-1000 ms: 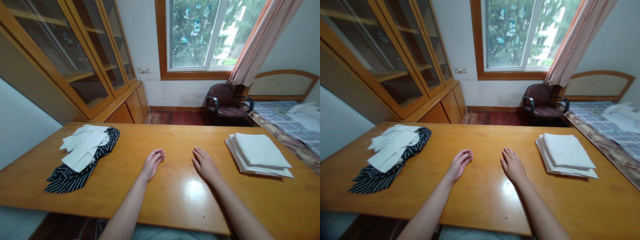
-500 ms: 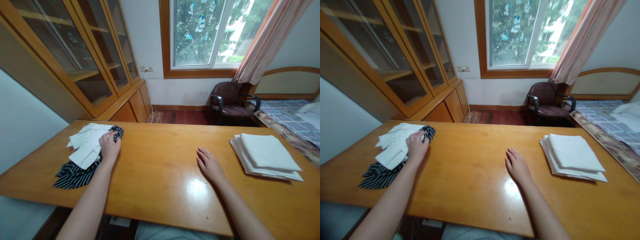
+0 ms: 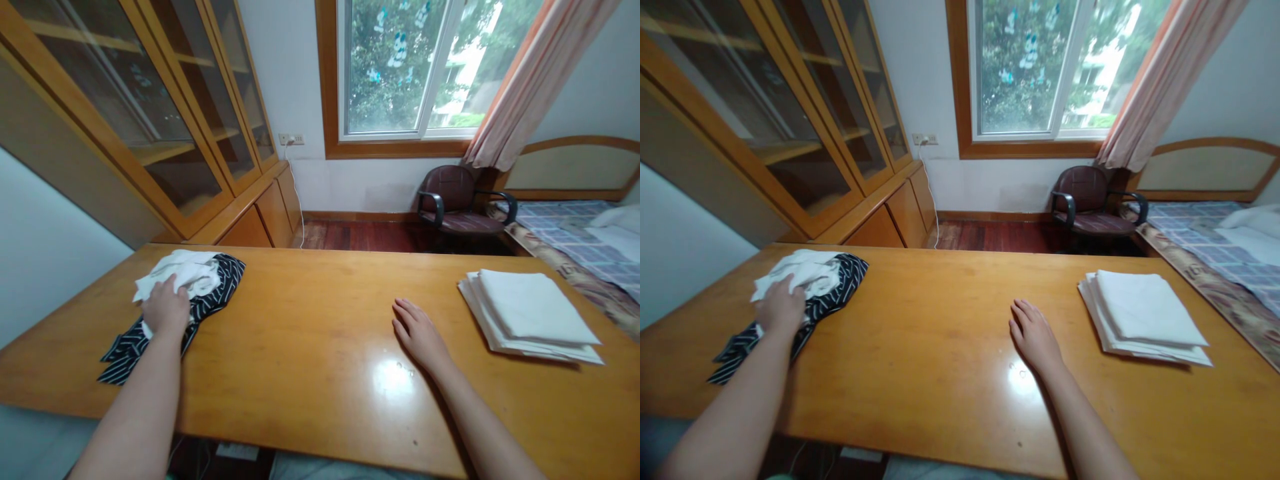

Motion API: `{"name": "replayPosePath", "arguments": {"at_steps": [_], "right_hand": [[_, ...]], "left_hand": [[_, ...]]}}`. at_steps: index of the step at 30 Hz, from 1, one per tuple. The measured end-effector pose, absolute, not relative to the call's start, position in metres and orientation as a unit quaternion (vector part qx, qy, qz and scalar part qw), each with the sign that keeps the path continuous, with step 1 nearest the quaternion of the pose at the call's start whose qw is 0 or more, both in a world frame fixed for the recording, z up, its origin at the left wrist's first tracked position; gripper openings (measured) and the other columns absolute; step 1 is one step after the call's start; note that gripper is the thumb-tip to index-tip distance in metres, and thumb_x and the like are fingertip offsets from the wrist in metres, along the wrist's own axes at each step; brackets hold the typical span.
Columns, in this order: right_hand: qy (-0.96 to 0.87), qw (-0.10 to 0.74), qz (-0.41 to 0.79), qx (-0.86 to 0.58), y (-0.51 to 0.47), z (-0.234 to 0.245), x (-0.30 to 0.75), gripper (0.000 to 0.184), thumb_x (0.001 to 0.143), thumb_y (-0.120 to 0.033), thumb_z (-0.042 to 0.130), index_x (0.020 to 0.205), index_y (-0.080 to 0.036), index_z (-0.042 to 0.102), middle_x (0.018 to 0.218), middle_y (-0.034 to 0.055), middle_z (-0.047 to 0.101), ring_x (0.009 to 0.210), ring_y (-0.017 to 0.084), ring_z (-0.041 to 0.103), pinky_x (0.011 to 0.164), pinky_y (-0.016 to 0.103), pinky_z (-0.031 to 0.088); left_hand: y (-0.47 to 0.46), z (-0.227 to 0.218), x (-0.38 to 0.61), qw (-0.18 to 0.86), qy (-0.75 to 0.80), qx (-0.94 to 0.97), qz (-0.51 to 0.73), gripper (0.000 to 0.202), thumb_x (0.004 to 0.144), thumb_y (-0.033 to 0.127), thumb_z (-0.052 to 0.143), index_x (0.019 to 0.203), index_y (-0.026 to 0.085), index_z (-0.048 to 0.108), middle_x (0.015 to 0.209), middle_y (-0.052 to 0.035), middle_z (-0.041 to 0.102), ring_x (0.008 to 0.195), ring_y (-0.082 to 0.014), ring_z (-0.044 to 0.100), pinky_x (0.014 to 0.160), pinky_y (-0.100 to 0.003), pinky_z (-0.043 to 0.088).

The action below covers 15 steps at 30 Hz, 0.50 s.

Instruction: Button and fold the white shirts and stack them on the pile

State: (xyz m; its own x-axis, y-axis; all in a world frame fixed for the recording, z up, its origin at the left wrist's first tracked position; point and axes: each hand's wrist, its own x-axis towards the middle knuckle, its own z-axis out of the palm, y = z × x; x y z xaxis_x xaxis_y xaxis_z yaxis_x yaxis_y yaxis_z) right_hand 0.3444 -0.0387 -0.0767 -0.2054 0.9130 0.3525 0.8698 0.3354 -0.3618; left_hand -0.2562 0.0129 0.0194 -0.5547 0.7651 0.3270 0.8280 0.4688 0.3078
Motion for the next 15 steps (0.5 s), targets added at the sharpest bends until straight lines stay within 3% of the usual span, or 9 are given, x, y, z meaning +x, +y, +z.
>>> {"name": "replayPosePath", "arguments": {"at_steps": [5,11,15], "right_hand": [[-0.778,0.257,0.035,-0.573,-0.038,-0.077,0.345,0.042,0.099,-0.034,0.046,0.131,-0.016,0.066,0.141,0.0143,0.061,0.132,0.031,0.054,0.114,0.053,0.043],[-0.775,0.266,0.041,-0.572,-0.038,-0.078,0.345,0.041,0.098,-0.033,0.048,0.132,-0.019,0.065,0.141,0.0137,0.061,0.132,0.031,0.054,0.112,0.056,0.043],[-0.774,0.266,0.044,-0.573,-0.038,-0.078,0.344,0.041,0.099,-0.034,0.047,0.132,-0.018,0.066,0.141,0.0132,0.061,0.132,0.031,0.054,0.113,0.054,0.043]], "left_hand": [[0.018,0.018,-0.271,0.096,-0.840,-0.300,-0.442,0.040,0.089,0.012,0.050,0.126,0.006,0.063,0.123,-0.0164,0.067,0.111,-0.0307,0.058,0.107,-0.059,0.039],[0.029,0.041,-0.280,0.145,-0.709,-0.189,-0.663,0.039,0.087,-0.003,0.040,0.120,0.000,0.060,0.116,-0.0124,0.067,0.104,-0.0182,0.060,0.104,-0.038,0.045],[0.035,0.065,-0.262,0.127,-0.599,-0.201,-0.765,0.037,0.089,-0.004,0.034,0.118,0.000,0.056,0.113,-0.0094,0.065,0.100,-0.0129,0.061,0.100,-0.030,0.047]]}}
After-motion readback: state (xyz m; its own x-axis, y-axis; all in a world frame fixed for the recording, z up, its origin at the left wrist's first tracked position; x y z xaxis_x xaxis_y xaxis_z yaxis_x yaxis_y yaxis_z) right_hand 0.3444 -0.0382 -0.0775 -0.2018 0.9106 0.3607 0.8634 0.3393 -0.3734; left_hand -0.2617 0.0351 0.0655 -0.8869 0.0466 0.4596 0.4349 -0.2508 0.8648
